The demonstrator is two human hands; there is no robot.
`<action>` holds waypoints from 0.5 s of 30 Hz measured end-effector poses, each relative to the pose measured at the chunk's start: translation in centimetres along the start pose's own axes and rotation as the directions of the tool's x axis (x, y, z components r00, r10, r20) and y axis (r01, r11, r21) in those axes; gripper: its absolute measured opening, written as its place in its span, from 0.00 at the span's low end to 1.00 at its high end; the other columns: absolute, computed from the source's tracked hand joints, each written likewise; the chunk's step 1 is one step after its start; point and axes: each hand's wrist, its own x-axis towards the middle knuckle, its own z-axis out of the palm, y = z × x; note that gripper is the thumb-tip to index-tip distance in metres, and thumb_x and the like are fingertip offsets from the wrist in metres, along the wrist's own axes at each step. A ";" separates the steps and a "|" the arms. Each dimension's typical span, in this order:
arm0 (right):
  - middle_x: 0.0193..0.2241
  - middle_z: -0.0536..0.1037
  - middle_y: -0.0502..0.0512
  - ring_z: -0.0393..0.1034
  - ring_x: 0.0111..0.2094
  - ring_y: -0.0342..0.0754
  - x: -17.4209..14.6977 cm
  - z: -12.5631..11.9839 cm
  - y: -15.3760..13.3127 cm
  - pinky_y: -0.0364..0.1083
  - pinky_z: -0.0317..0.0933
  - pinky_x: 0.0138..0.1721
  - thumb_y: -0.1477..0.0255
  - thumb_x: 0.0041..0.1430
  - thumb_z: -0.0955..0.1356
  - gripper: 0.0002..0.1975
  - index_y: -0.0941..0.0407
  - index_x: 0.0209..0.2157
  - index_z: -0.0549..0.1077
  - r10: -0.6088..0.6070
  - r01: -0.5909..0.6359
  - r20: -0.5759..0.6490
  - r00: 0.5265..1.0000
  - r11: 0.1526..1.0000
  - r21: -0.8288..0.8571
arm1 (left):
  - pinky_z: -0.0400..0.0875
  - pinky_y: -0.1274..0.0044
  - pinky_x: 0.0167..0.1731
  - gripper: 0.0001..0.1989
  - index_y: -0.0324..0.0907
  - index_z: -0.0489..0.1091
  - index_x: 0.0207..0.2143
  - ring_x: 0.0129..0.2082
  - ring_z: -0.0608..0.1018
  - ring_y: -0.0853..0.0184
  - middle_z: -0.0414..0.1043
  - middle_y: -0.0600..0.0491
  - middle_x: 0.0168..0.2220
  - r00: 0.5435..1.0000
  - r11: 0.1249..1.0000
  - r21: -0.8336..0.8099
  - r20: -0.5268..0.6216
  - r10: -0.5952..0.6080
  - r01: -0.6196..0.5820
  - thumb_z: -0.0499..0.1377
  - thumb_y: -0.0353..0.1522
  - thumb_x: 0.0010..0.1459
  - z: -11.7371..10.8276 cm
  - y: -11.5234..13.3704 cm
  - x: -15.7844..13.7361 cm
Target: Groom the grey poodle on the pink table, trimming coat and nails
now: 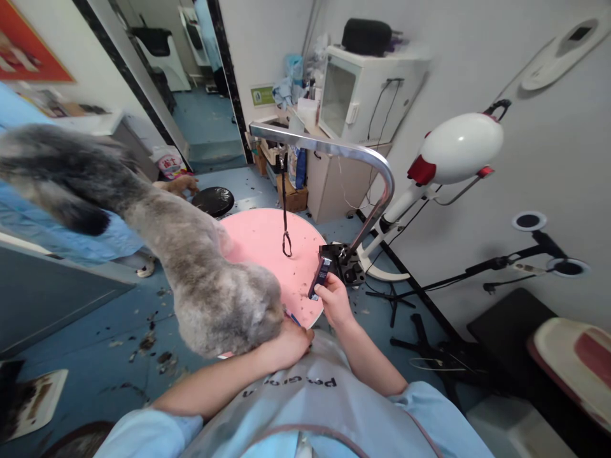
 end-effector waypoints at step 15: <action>0.28 0.76 0.48 0.67 0.26 0.42 -0.2 0.3 -0.2 0.42 0.64 0.29 0.72 0.44 0.74 0.13 0.54 0.35 0.75 -0.085 0.076 -0.039 0.996 0.979 -0.191 | 0.69 0.55 0.34 0.15 0.35 0.69 0.39 0.35 0.78 0.45 0.74 0.37 0.32 0.999 0.998 0.060 0.032 -0.008 0.006 0.54 0.38 0.59 0.1 0.2 0.3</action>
